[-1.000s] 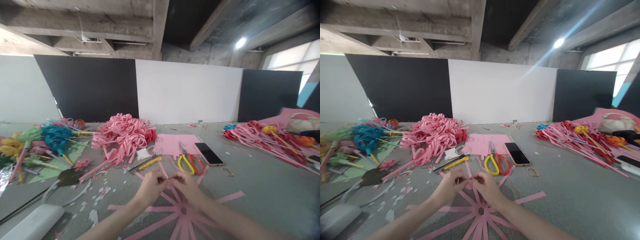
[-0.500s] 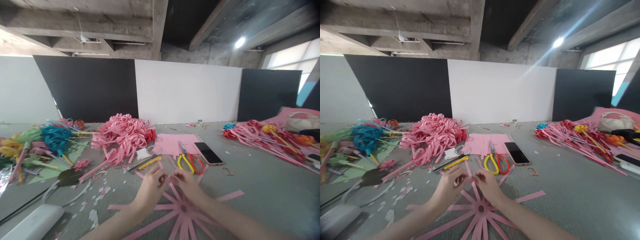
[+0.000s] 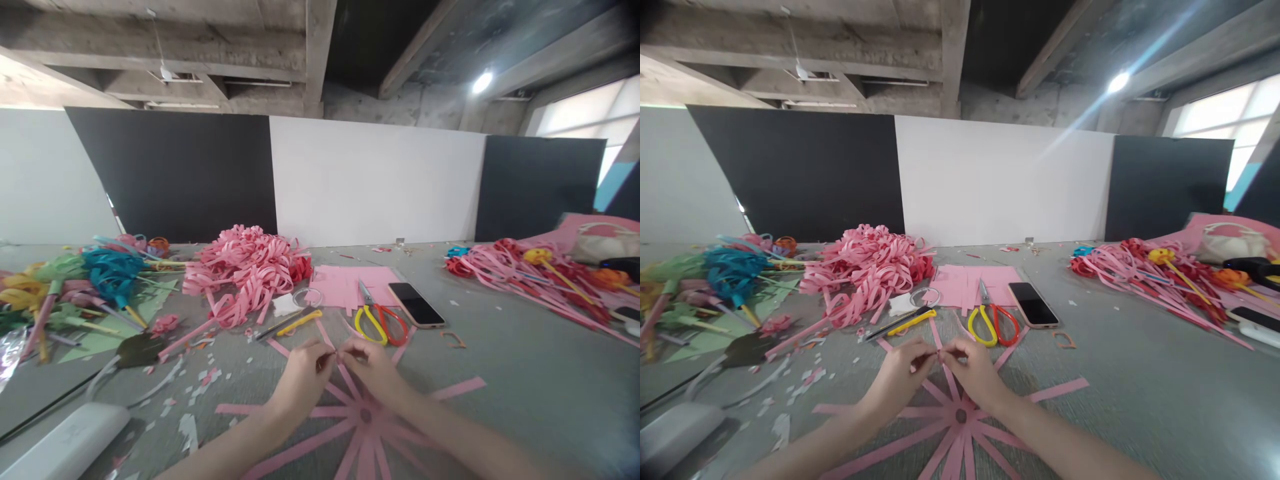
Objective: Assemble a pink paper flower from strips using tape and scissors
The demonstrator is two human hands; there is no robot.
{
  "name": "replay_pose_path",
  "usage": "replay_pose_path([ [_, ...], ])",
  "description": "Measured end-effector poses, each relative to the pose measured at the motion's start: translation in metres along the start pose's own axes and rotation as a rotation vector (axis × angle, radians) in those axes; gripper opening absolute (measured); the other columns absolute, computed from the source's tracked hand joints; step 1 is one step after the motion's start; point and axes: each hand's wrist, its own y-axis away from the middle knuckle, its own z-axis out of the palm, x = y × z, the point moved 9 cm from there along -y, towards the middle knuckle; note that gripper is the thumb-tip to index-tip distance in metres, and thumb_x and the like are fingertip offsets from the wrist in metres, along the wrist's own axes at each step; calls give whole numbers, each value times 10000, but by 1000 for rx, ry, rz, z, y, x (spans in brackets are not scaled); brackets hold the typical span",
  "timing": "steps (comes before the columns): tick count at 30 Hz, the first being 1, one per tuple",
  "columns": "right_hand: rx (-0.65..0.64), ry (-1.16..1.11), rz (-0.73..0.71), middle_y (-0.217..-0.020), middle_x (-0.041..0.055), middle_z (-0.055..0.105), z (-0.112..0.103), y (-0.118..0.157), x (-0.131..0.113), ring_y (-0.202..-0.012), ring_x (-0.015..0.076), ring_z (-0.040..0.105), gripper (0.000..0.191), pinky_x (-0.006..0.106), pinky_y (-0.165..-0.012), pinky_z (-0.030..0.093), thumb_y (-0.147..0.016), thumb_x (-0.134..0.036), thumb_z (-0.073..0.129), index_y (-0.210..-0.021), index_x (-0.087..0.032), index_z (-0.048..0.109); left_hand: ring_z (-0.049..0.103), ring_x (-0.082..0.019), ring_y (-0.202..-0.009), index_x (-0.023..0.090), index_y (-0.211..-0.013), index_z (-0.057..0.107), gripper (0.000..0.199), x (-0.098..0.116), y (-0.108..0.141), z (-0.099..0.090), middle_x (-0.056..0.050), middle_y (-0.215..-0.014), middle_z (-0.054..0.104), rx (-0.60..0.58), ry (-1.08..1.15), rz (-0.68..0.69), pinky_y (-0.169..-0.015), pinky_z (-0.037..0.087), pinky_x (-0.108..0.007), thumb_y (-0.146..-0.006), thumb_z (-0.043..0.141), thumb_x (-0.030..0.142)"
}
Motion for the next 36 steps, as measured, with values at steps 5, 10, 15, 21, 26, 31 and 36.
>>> replay_pose_path([
  [5, -11, 23, -8, -682, 3, 604, 2, 0, -1, -681, 146, 552, 134, 239, -638, 424, -761, -208, 505, -703, -169, 619, 423, -101, -538, 151, -586, 577, 221, -1, -1, 1, 12, -579, 481, -6, -3, 3, -521, 295, -201, -706, 394, 119],
  [10, -27, 19, 17, -671, 5, 606, 3, -1, 2, -675, 153, 554, 151, 246, -631, 428, -767, -238, 501, -700, -172, 619, 412, -104, -536, 151, -607, 592, 241, -1, -3, 1, 13, -567, 478, -43, 13, 6, -514, 283, -204, -701, 374, 111],
  [15, -33, 8, 42, -683, 13, 619, 4, -1, 5, -687, 165, 561, 176, 258, -638, 433, -776, -273, 495, -711, -168, 621, 377, -95, -512, 145, -527, 555, 233, -2, -6, 2, 26, -526, 440, -84, -5, -5, -499, 258, -204, -693, 392, 122],
  [21, -36, 14, 42, -680, 13, 620, 5, -1, 3, -683, 162, 560, 172, 255, -636, 428, -765, -277, 514, -719, -164, 634, 359, -88, -505, 143, -508, 522, 229, -2, -6, 1, 37, -516, 403, -86, -18, -20, -493, 239, -203, -692, 387, 126],
  [26, -31, 1, 33, -696, 16, 630, 4, -1, 2, -693, 162, 566, 191, 257, -646, 431, -770, -296, 507, -730, -163, 638, 339, -85, -502, 141, -472, 487, 229, -2, -8, 1, 48, -499, 355, -98, -13, -13, -490, 231, -202, -680, 394, 118],
  [31, -39, 9, 41, -694, 18, 627, 5, -1, 2, -694, 165, 564, 183, 257, -642, 432, -772, -281, 505, -738, -162, 640, 339, -85, -499, 138, -475, 509, 225, -2, -8, 1, 46, -508, 374, -88, -9, -21, -488, 235, -206, -677, 411, 124],
  [36, -45, 12, 42, -677, 10, 619, 5, -1, 5, -680, 158, 560, 175, 251, -637, 429, -775, -272, 501, -714, -168, 629, 344, -86, -498, 134, -481, 533, 230, -6, -8, 3, 45, -500, 386, -94, 15, -34, -486, 246, -203, -675, 409, 123],
])
